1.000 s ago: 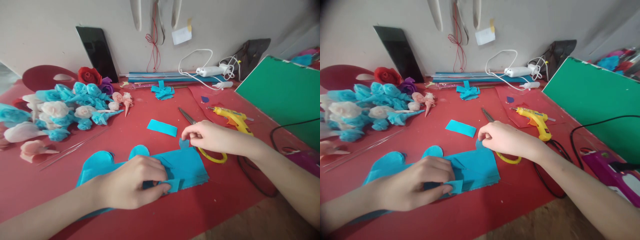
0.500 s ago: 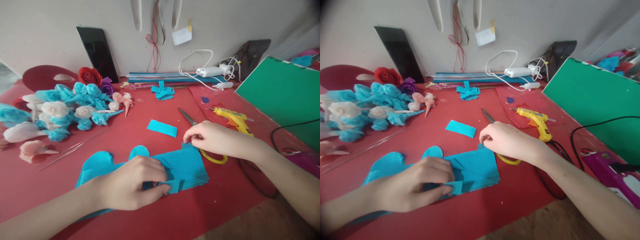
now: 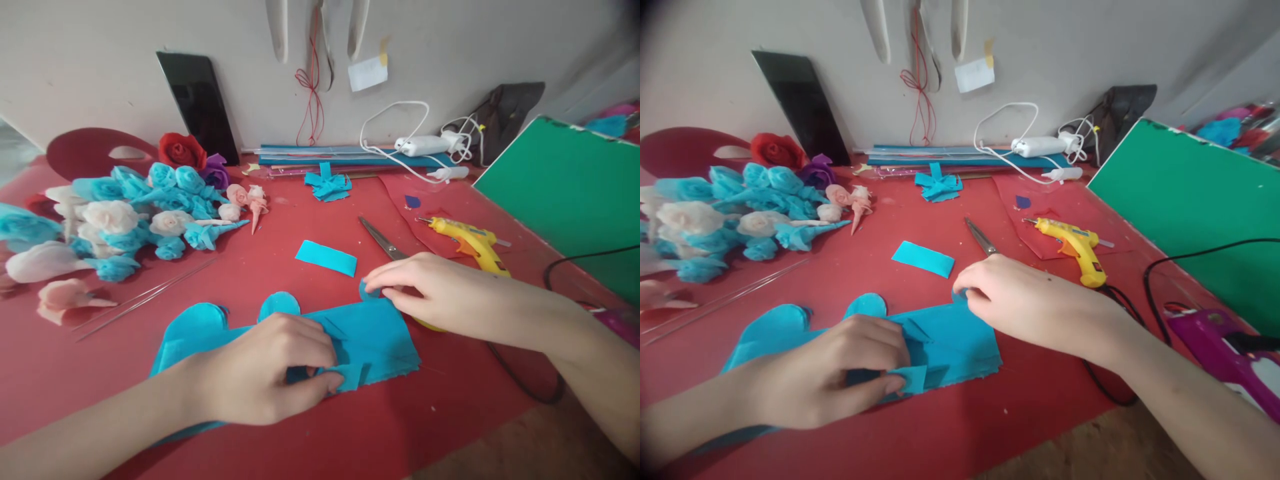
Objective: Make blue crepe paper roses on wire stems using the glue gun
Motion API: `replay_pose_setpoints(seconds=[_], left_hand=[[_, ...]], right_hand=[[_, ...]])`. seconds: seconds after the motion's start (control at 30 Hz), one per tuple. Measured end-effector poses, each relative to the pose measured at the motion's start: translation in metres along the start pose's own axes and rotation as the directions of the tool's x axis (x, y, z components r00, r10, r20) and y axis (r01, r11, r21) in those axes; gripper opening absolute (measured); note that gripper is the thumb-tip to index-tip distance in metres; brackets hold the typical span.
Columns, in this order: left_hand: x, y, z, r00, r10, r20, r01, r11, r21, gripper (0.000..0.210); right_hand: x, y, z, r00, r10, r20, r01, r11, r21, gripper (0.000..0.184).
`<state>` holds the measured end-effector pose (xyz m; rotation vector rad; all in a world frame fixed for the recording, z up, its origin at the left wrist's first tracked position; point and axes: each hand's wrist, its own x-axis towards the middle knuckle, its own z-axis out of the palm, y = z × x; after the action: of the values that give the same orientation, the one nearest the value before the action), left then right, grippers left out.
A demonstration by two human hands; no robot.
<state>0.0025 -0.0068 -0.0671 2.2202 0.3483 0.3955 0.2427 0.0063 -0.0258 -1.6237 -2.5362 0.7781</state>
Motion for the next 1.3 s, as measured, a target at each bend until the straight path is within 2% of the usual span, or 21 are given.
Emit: replay_pose_setpoints(seconds=[0.2,0.47,0.67,1.0,1.13,1.3], left_hand=[[0.0,0.0,0.0,1.0,0.004,0.008,-0.004,1.0,0.001,0.028],[0.0,0.001,0.0,1.0,-0.013,0.002,0.013,1.0,-0.005,0.027],[-0.001,0.0,0.001,1.0,0.0,-0.001,0.0,1.0,0.008,0.027],[-0.001,-0.001,0.001,1.0,-0.001,-0.004,0.001,1.0,0.011,0.026],[0.0,-0.001,0.001,1.0,0.002,-0.009,-0.002,1.0,0.015,0.027],[-0.001,0.0,0.001,1.0,-0.019,-0.006,0.019,1.0,0.003,0.027]], right_hand=[[-0.005,-0.003,0.001,0.998,0.063,0.028,-0.061,0.996,-0.06,0.035],[-0.007,0.003,0.0,0.99,0.123,0.075,-0.115,0.989,-0.095,0.033],[-0.006,0.005,-0.003,0.991,0.105,0.078,-0.098,0.991,-0.095,0.032],[0.001,0.0,-0.008,0.997,0.009,0.082,-0.007,1.0,-0.026,0.03],[0.002,0.002,-0.006,0.995,-0.014,0.095,0.015,1.0,-0.011,0.027],[0.003,0.005,-0.003,0.995,-0.026,0.093,0.027,1.0,-0.003,0.032]])
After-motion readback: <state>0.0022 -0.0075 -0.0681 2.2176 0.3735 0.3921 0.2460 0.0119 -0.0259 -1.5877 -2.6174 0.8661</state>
